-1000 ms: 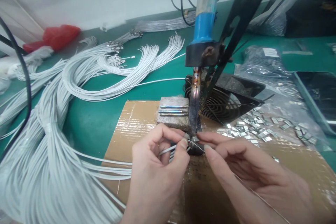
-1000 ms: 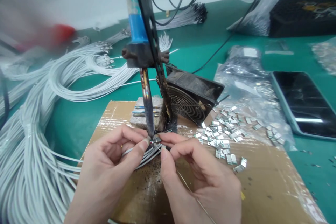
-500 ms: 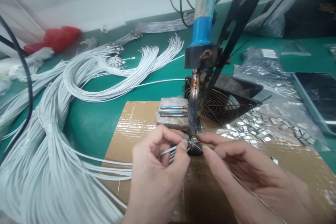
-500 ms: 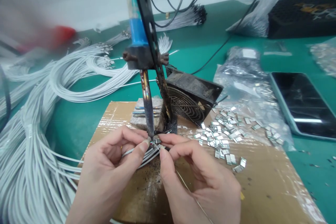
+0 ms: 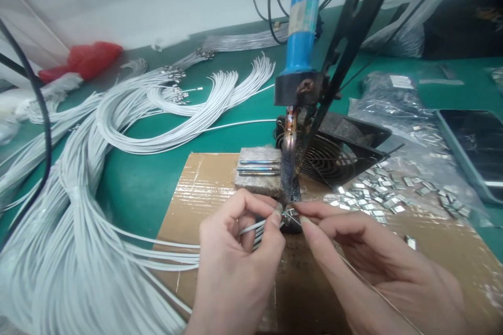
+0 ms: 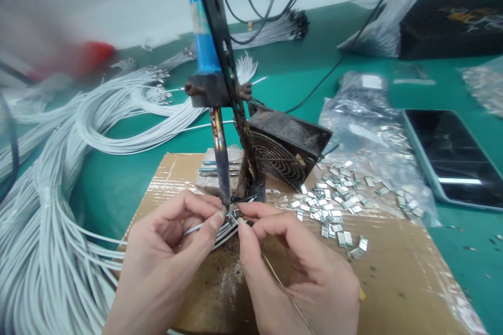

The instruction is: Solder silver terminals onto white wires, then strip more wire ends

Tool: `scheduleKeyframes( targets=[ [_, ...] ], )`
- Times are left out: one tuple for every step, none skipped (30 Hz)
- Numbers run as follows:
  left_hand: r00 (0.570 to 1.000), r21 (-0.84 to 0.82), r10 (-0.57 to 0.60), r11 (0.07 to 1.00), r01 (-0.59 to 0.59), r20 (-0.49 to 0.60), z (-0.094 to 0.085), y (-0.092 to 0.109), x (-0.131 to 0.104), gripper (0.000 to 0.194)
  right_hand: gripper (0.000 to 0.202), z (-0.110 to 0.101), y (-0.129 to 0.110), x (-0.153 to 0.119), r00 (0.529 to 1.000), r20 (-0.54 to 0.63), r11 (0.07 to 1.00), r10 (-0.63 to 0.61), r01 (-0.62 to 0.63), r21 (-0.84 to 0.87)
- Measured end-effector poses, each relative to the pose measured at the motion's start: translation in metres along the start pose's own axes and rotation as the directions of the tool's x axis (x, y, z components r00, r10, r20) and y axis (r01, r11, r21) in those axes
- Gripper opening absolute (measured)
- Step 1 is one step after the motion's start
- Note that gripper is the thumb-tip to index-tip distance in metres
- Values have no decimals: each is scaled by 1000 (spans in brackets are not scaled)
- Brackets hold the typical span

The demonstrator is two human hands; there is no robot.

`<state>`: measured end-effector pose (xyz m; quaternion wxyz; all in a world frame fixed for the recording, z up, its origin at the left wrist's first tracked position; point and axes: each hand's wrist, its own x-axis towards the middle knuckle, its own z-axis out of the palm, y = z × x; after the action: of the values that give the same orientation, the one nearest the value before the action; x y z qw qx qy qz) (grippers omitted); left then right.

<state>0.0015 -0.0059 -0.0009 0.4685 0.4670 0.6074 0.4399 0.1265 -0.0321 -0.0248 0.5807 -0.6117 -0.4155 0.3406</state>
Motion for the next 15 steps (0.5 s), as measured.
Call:
scheduleKeyframes(
  targets=[
    [1000, 3, 2, 1000, -2, -2, 0, 0, 0, 12, 18, 1, -1, 0, 1000, -8, 1000, 7, -7, -4],
    [1000, 5, 4, 1000, -4, -2, 0, 1, -1, 13, 17, 1, -1, 0, 1000, -13, 1000, 5, -5, -11],
    [1000, 7, 4, 1000, -4, -5, 0, 1, -2, 13, 17, 1, -1, 0, 1000, -17, 1000, -4, 4, -22],
    [1000, 9, 6, 1000, -6, -5, 0, 0, -3, 14, 16, 1, -1, 0, 1000, -7, 999, -11, 11, -37],
    [1000, 10, 8, 1000, -7, -7, 0, 0, -4, 14, 15, 0, -1, 0, 1000, 8, 999, -20, 20, -50],
    [1000, 9, 11, 1000, -11, -11, 0, -1, -5, 14, 14, -1, -1, -1, 999, 19, 998, -27, 28, -61],
    [1000, 8, 13, 1000, -13, -14, 0, -2, -5, 13, 14, -1, -1, -2, 999, 19, 997, -31, 32, -70],
    [1000, 8, 14, 1000, -14, -16, 0, -2, -5, 13, 14, -1, -1, -3, 999, 16, 996, -32, 33, -81],
    [1000, 10, 13, 1000, -13, -16, -1, -3, -5, 13, 15, -1, -2, -3, 999, 6, 995, -32, 32, -93],
    [1000, 14, 14, 1000, -14, -15, -1, -3, -4, 13, 17, -1, -2, -4, 999, -8, 994, -33, 32, -100],
    [1000, 21, 12, 1000, -12, -12, -1, -4, -4, 13, 18, 0, -2, -5, 999, -23, 994, -31, 28, -103],
    [1000, 26, 13, 1000, -12, -8, -2, -4, -3, 13, 19, 1, -2, -5, 999, -29, 994, -22, 19, -104],
    [1000, 29, 12, 1000, -12, -4, -2, -4, -3, 12, 19, 2, -2, -6, 1000, -26, 995, -12, 9, -102],
    [1000, 29, 12, 1000, -12, -1, -3, -4, -3, 12, 19, 2, -2, -6, 1000, -23, 995, -5, 2, -101],
    [1000, 30, 7, 1000, -7, 8, -3, -4, -3, 12, 19, 2, -2, -7, 1000, -19, 996, -1, -1, -94]
  ],
)
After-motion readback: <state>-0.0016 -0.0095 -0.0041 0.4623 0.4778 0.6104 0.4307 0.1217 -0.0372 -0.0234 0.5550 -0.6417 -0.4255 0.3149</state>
